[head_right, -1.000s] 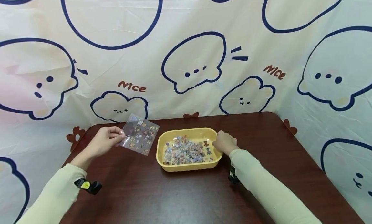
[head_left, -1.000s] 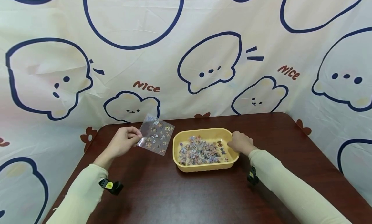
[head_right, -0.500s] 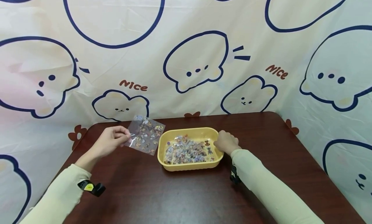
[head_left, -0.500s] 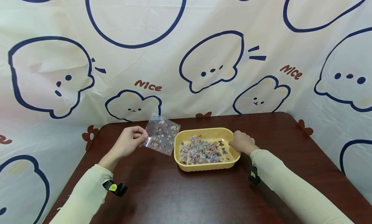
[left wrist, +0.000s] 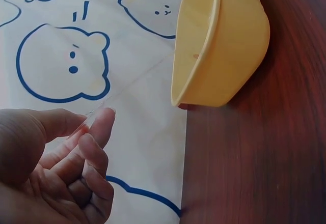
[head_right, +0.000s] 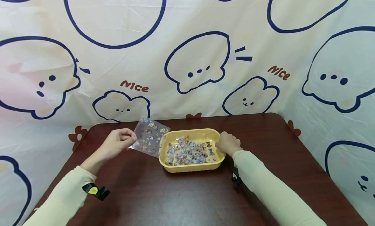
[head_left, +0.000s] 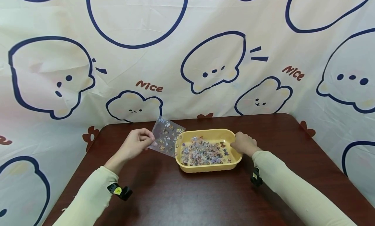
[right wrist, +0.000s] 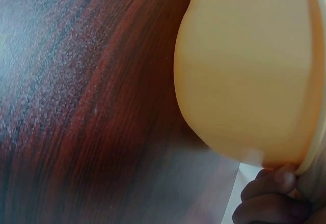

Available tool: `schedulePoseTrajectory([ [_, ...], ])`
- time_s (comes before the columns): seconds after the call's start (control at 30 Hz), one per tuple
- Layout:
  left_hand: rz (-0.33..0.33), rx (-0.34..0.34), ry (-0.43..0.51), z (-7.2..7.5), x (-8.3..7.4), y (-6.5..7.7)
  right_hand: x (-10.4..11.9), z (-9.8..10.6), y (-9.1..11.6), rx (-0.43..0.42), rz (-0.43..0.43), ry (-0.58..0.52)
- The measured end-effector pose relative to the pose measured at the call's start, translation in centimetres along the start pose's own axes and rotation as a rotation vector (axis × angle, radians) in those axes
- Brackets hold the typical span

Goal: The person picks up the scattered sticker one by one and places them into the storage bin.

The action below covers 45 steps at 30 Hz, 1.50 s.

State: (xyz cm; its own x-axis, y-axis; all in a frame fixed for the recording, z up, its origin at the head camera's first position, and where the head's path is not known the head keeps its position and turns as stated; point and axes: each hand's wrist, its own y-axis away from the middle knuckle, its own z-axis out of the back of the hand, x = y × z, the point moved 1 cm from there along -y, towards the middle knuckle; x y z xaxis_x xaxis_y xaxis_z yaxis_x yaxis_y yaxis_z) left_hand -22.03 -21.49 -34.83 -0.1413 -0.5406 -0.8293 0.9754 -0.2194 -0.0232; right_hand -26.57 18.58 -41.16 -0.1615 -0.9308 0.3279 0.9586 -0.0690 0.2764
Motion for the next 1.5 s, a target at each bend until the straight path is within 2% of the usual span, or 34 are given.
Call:
schedulePoseTrajectory([
  [0.73,-0.015,0.071,0.064,-2.6,-0.6,-0.4,0.0,0.0,0.0,-0.009,0.001,-0.005],
  [1.17,0.003,0.086,0.069,-4.3,-0.7,-1.0,0.0,0.0,0.0,-0.005,0.004,0.0],
  [1.5,0.044,0.083,0.06,-5.9,-0.6,-1.9,0.1,0.0,0.1,0.001,0.01,0.002],
])
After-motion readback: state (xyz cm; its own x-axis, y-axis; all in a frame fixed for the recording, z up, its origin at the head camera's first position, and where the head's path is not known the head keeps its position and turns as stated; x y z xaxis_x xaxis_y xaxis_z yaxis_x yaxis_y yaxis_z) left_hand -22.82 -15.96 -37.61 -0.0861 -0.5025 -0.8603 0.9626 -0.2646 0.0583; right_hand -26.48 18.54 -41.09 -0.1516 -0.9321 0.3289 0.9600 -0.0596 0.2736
